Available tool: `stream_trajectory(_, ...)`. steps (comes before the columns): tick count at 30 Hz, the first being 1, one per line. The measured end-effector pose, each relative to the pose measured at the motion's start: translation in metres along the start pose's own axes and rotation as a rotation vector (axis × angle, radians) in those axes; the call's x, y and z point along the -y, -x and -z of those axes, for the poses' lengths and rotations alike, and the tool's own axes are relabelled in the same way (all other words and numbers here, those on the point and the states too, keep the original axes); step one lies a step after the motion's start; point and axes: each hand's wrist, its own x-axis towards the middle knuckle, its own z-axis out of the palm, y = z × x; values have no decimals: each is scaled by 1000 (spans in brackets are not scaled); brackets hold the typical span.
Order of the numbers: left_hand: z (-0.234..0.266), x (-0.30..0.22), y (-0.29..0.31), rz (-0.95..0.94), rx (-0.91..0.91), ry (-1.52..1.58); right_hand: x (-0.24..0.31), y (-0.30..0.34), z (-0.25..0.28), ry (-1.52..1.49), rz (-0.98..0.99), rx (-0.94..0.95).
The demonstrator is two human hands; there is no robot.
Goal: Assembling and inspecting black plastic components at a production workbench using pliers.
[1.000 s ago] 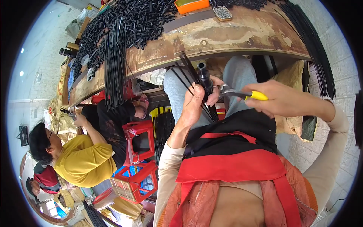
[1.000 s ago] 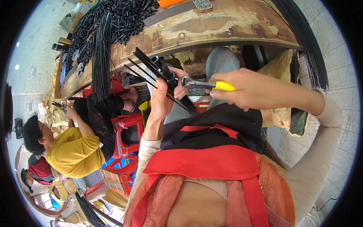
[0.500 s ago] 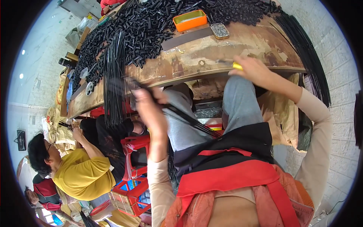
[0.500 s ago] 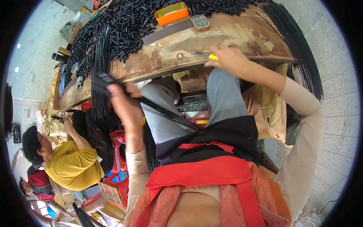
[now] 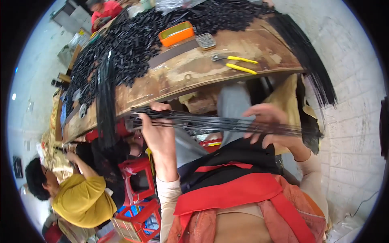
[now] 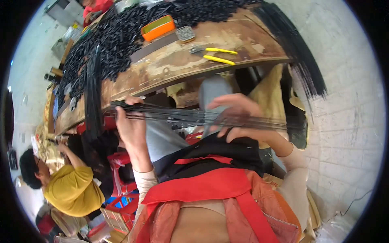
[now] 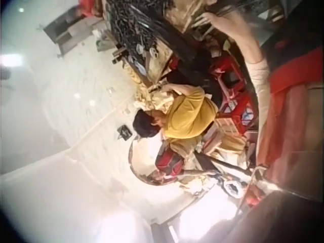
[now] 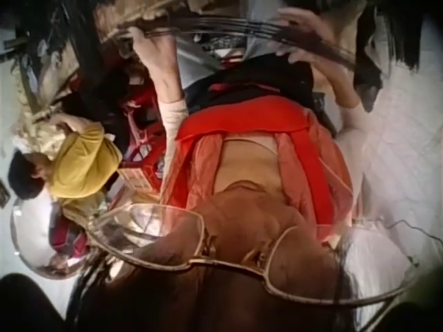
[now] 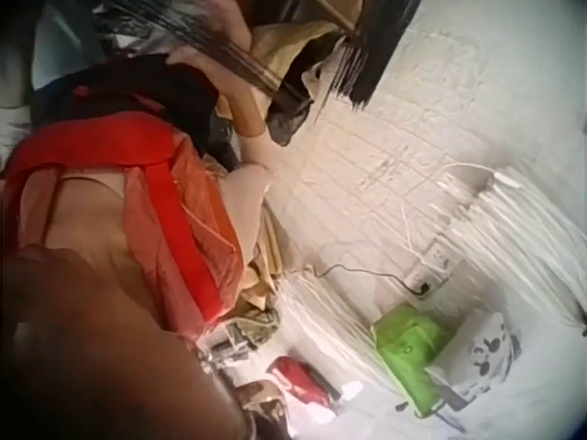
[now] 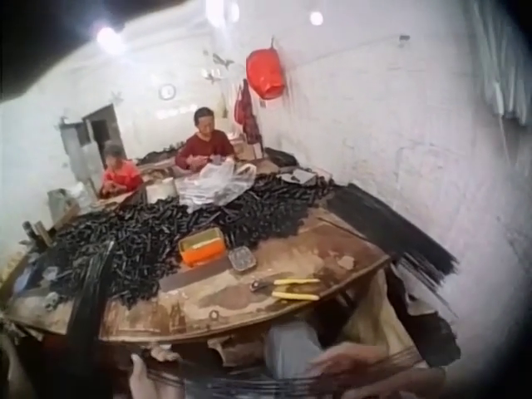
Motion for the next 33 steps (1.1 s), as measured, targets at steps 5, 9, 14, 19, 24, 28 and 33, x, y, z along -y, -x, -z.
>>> stream_trajectory(5, 38, 75, -16, 194, -429, 86, 34, 46, 24, 480, 496, -784)
stream_trajectory(9, 129, 69, -20, 461, -417, 133, 53, 29, 4, 288, 399, -869)
stream_trajectory(14, 119, 68, 46, 1070, -152, -307, 24, 2, -18, 175, 351, -514)
stream_trajectory(19, 2, 67, 48, 390, 188, -1372, 49, -22, -19, 210, 385, -522)
stream_trajectory(24, -64, 87, 37, -193, 546, -1343, 49, -39, -26, 323, 442, -355)
stream_trajectory(28, -71, 97, 34, 9, 601, -1261, 45, -32, -26, 322, 433, -409)
stream_trajectory(33, -97, 112, 28, -75, 819, -1261, 78, -21, -30, 387, 443, -690)
